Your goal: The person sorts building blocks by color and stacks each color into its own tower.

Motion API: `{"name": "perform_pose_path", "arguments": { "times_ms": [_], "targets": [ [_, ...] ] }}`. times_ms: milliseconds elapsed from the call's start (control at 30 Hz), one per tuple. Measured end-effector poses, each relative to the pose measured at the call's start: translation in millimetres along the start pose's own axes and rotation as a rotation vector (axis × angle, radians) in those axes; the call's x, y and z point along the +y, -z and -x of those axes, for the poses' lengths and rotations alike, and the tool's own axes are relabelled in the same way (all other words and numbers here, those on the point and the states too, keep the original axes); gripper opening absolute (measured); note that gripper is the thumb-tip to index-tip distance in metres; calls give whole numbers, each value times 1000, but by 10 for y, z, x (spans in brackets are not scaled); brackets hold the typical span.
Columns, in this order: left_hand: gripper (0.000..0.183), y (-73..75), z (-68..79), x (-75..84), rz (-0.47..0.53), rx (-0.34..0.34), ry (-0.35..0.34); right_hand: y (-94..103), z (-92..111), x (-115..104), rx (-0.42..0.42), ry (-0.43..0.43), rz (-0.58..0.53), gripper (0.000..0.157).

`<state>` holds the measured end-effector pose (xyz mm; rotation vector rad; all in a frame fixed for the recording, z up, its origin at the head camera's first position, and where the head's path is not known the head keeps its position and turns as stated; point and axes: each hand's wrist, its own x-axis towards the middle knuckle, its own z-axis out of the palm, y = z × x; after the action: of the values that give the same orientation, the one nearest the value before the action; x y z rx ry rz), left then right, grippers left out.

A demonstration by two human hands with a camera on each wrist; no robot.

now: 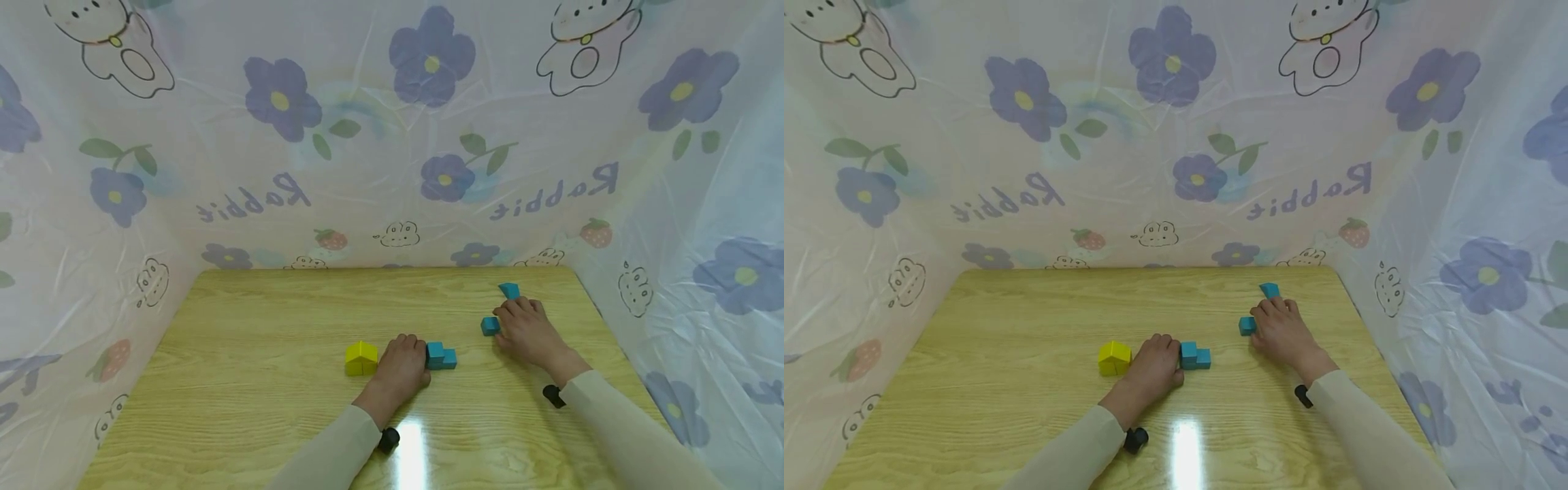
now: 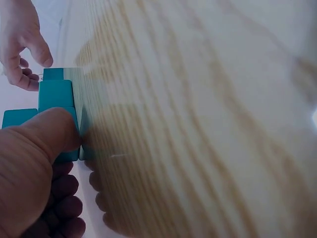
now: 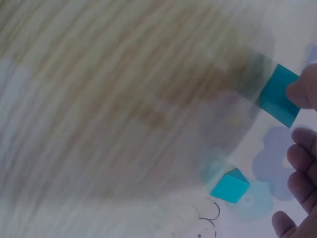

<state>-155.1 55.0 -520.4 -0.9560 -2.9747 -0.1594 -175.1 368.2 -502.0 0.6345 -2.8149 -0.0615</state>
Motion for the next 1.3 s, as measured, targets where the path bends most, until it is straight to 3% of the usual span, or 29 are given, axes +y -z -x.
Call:
{"name": "perform_pose_path", "arguments": {
  "times_ms": [500,733,1033,1300],
  "targets": [
    [34,-11,-5,26,22,11,-4,-100,6,8,84,54,19,35],
    [33,-42,9,7,25,10,1,-11,-35,-163,152,111,-38,35],
    [34,-51,14,-9,17,23,-3,170,-131,-478,134,166,-95,30],
    [36,-45,0,-7,26,31,0,274,-157,-698,58,183,-115,32]
  ]
}}
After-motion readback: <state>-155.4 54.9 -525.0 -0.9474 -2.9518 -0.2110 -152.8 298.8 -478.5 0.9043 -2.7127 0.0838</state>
